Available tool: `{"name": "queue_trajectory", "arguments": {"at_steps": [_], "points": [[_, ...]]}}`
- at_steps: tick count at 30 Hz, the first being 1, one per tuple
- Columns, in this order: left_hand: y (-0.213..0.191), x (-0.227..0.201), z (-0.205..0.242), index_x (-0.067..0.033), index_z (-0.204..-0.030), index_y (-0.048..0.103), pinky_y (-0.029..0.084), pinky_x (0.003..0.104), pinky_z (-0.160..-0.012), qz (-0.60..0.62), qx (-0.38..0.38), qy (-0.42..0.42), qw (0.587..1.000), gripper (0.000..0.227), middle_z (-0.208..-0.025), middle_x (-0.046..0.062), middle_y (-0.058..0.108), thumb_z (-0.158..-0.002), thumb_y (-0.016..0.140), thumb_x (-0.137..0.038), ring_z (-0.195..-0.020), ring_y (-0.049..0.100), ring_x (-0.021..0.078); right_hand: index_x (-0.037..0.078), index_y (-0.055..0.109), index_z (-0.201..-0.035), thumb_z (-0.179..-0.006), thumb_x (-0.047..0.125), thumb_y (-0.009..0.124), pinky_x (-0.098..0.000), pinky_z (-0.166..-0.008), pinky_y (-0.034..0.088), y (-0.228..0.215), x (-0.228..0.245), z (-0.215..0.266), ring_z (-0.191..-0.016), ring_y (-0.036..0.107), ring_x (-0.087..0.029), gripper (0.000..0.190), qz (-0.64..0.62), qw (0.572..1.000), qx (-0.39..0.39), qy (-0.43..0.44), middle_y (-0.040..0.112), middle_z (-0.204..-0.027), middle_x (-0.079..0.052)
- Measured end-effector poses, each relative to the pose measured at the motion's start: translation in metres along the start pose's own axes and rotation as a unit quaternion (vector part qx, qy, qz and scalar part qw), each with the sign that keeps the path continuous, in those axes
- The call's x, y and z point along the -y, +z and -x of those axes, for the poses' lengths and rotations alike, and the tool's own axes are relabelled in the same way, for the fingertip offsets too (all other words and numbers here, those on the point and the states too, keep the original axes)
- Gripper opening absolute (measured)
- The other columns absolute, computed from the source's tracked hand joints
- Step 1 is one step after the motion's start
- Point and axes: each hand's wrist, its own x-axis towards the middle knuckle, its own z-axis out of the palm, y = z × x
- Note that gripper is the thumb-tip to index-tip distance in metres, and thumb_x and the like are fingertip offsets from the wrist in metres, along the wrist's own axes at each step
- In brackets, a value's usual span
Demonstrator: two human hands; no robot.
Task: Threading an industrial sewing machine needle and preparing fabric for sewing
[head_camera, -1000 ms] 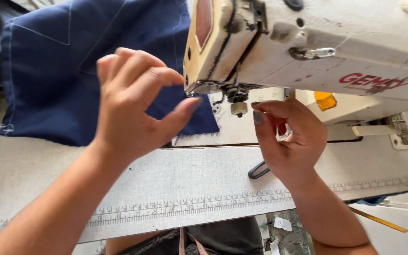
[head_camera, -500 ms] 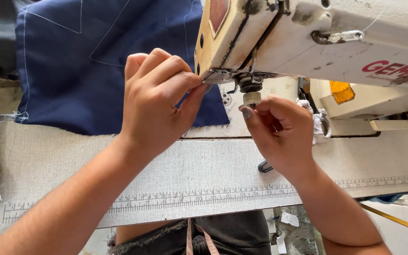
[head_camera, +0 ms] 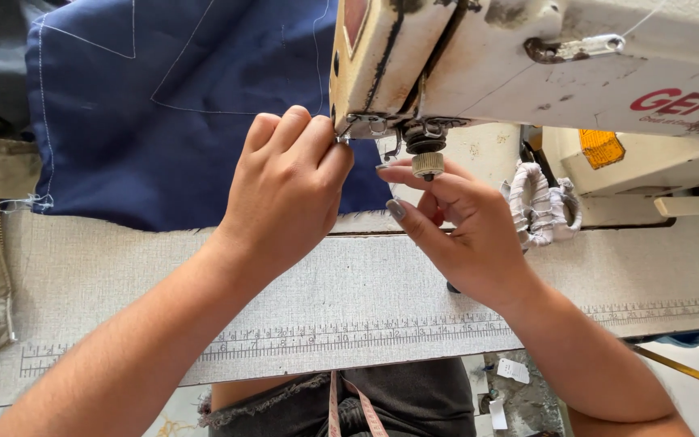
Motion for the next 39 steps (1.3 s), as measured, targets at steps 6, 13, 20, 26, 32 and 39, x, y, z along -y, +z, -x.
{"name": "queue_trajectory", "arguments": {"at_steps": [6, 13, 20, 26, 32, 39], "points": [[-0.003, -0.02, 0.002, -0.009, -0.08, 0.058, 0.039, 0.043, -0.072, 0.11, 0.088, -0.034, 0.989, 0.013, -0.082, 0.007, 0.058, -0.075, 0.068, -0.003, -0.082, 0.054, 0.0309, 0.012, 0.066, -0.14, -0.099, 0.02, 0.066, -0.0221, -0.066, 0.044, -0.002, -0.008, 0.001, -0.064, 0.049, -0.008, 0.042, -0.056, 0.996, 0.058, 0.038, 0.044, -0.077, 0.003], [0.005, -0.023, 0.011, -0.0088, -0.081, 0.062, 0.037, 0.044, -0.07, 0.199, 0.156, 0.043, 0.967, 0.004, -0.084, 0.007, 0.061, -0.085, 0.062, -0.01, -0.082, 0.053, 0.0312, 0.011, 0.061, -0.144, -0.098, 0.021, 0.066, -0.0224, -0.063, 0.04, -0.007, 0.001, 0.003, -0.064, 0.042, -0.008, 0.047, -0.091, 0.991, 0.09, 0.029, 0.041, -0.068, 0.005], [-0.001, -0.047, 0.019, -0.016, -0.074, 0.062, 0.04, 0.042, -0.074, 0.25, 0.242, 0.128, 0.929, 0.011, -0.078, 0.001, 0.061, -0.086, 0.063, -0.014, -0.086, 0.054, 0.0248, 0.007, 0.068, -0.119, -0.101, 0.017, 0.059, -0.0236, -0.063, 0.05, -0.009, 0.012, 0.058, -0.07, 0.059, -0.012, 0.022, -0.228, 0.969, 0.095, 0.007, 0.068, -0.118, -0.008], [-0.004, -0.048, 0.009, -0.0122, -0.077, 0.056, 0.04, 0.041, -0.07, 0.246, 0.2, 0.153, 0.936, 0.014, -0.078, 0.003, 0.056, -0.086, 0.066, -0.012, -0.081, 0.053, 0.0272, -0.002, 0.075, -0.101, -0.099, 0.009, 0.061, -0.027, -0.062, 0.057, -0.018, -0.026, 0.139, -0.067, 0.065, -0.019, 0.018, -0.319, 0.941, -0.053, 0.104, 0.064, -0.08, -0.012], [0.013, -0.09, -0.018, -0.0104, -0.095, 0.056, 0.042, 0.04, -0.073, 0.242, 0.181, 0.131, 0.944, 0.013, -0.092, 0.007, 0.056, -0.097, 0.065, -0.02, -0.086, 0.054, 0.0286, 0.0, 0.078, -0.098, -0.092, 0.007, 0.066, -0.0234, -0.061, 0.063, -0.045, -0.031, 0.188, -0.068, 0.069, -0.016, 0.015, -0.157, 0.954, -0.187, 0.171, 0.07, -0.083, -0.012], [0.058, -0.161, -0.013, -0.0064, -0.092, 0.067, 0.044, 0.03, -0.065, 0.089, 0.141, 0.122, 0.978, 0.013, -0.089, 0.007, 0.054, -0.083, 0.06, 0.0, -0.077, 0.049, 0.0216, -0.001, 0.074, -0.093, -0.089, 0.011, 0.069, -0.0173, -0.058, 0.054, -0.051, -0.03, 0.219, -0.062, 0.068, -0.015, 0.013, -0.09, 0.947, -0.251, 0.176, 0.067, -0.081, -0.012]]}}
